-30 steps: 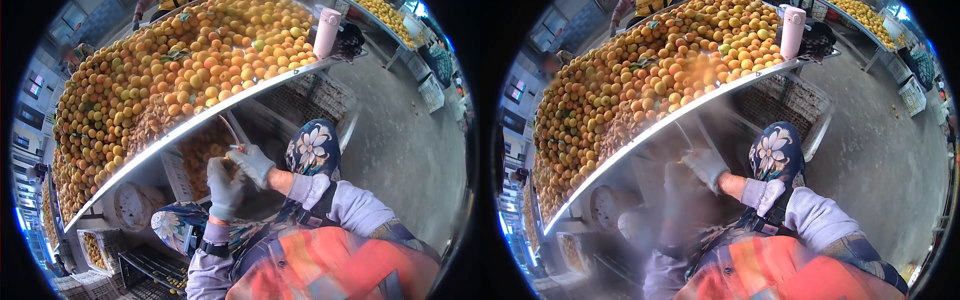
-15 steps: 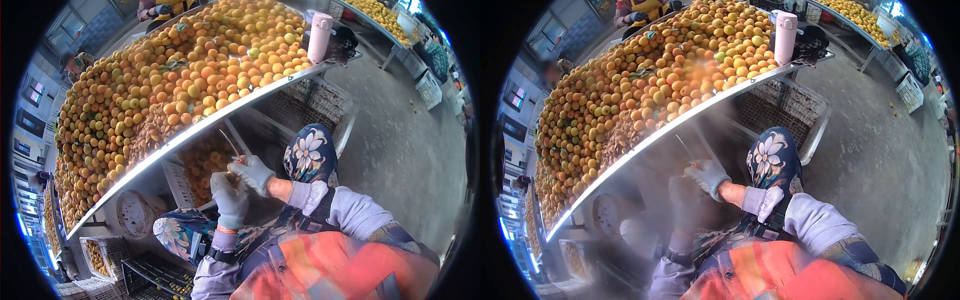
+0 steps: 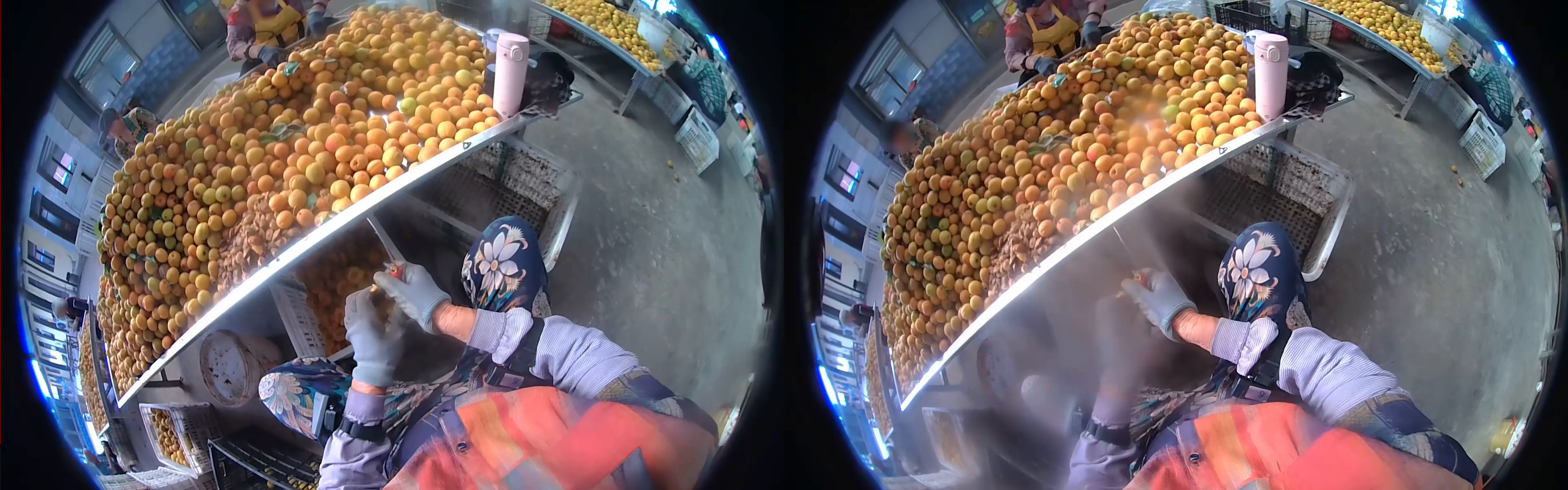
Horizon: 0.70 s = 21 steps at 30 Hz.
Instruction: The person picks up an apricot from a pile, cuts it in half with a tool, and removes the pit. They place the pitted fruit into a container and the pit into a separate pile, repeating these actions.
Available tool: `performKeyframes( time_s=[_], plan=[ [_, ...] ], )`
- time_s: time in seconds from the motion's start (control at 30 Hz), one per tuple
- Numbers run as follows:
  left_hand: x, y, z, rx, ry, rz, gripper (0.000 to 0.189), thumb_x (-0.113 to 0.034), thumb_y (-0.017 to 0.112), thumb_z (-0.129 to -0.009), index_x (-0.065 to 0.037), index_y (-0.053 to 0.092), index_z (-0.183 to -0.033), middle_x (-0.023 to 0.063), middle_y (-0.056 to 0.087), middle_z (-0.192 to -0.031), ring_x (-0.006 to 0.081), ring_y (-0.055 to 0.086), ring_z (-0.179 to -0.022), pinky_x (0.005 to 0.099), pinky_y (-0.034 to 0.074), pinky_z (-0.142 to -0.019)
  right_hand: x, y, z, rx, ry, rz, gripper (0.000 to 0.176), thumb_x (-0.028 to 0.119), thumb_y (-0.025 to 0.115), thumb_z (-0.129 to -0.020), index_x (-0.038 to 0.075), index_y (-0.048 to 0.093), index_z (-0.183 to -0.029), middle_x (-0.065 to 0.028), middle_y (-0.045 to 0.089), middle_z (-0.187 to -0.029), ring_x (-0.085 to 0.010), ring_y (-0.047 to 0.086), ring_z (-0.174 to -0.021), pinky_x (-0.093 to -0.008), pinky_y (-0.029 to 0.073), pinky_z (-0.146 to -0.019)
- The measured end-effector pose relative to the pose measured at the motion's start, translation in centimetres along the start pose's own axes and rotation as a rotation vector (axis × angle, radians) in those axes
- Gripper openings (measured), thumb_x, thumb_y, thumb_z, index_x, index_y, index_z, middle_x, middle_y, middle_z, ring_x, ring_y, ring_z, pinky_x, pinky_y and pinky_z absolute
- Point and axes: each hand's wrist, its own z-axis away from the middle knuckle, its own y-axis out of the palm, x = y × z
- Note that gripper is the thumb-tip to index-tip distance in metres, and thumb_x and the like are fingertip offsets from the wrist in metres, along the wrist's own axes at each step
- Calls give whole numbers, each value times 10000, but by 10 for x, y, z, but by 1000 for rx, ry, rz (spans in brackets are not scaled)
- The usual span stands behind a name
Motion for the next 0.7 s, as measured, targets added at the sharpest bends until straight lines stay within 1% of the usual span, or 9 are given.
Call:
performKeyframes(
  time_s=[0.07, 0.13, 0.23, 0.27, 0.4, 0.47, 0.6, 0.67, 0.7],
  plan=[
    [1, -3, -8, 117, 134, -191, 313, -96, 668, -704, -22, 519, -969, 151, 524, -898, 360, 535, -876, 429, 433, -762, 1, -5, 0, 8, 5, -10, 183, 233, 638, -902, 58, 588, -879, 49, 553, -746, -24, 481, -659, -190, 411, -600],
    [0, -1, -5, 147, 134, -213, 310, -92, 664, -700, -22, 517, -963, 152, 522, -895, 360, 535, -874, 430, 432, -760, 2, -6, 3, 14, 20, 39, 152, 194, 629, -914, 64, 578, -854, 62, 543, -737, -8, 466, -652, -184, 387, -569],
    [2, 4, -2, 193, 122, -245, 295, -82, 659, -694, -22, 510, -941, 153, 515, -883, 359, 532, -862, 434, 428, -750, -12, -12, -1, 32, 6, 55, 146, 181, 641, -904, 62, 581, -844, 64, 536, -715, -8, 463, -636, -188, 376, -552],
    [2, 7, 0, 211, 105, -251, 284, -77, 657, -691, -22, 506, -925, 154, 509, -875, 357, 529, -853, 437, 425, -742, -13, -14, 1, 30, 47, 16, 148, 172, 654, -892, 58, 583, -831, 63, 532, -694, -6, 463, -628, -186, 377, -546],
    [6, 14, 6, 209, 98, -243, 262, -64, 647, -686, -25, 493, -894, 154, 496, -857, 356, 519, -838, 443, 415, -733, -16, -15, 4, 16, 85, -1, 145, 174, 658, -885, 53, 592, -838, 57, 542, -695, -17, 476, -629, -196, 394, -554],
    [6, 16, 9, 178, 116, -273, 255, -53, 641, -678, -28, 488, -880, 155, 490, -851, 361, 510, -835, 447, 408, -734, -20, -16, 4, -9, 36, 97, 139, 171, 660, -878, 48, 609, -839, 50, 552, -703, -33, 488, -633, -211, 410, -567],
    [7, 19, 12, 140, 159, -258, 209, -44, 616, -689, -31, 491, -857, 154, 487, -844, 359, 499, -823, 452, 398, -726, -29, -17, 0, -5, 6, 73, 136, 162, 663, -870, 39, 622, -828, 36, 561, -714, -45, 497, -643, -223, 414, -576],
    [0, 19, 11, 128, 211, -313, 157, -38, 587, -710, -36, 491, -834, 151, 481, -832, 352, 485, -803, 456, 388, -708, -35, -14, -4, 3, 41, -134, 136, 154, 664, -867, 34, 623, -819, 26, 564, -721, -45, 499, -649, -221, 415, -580],
    [2, 21, 13, 133, 217, -305, 157, -38, 587, -710, -36, 491, -834, 151, 481, -832, 352, 485, -803, 456, 388, -708, -39, -15, -4, -7, 38, -133, 136, 154, 664, -867, 34, 623, -819, 26, 564, -721, -45, 499, -649, -221, 415, -580]
  ],
)
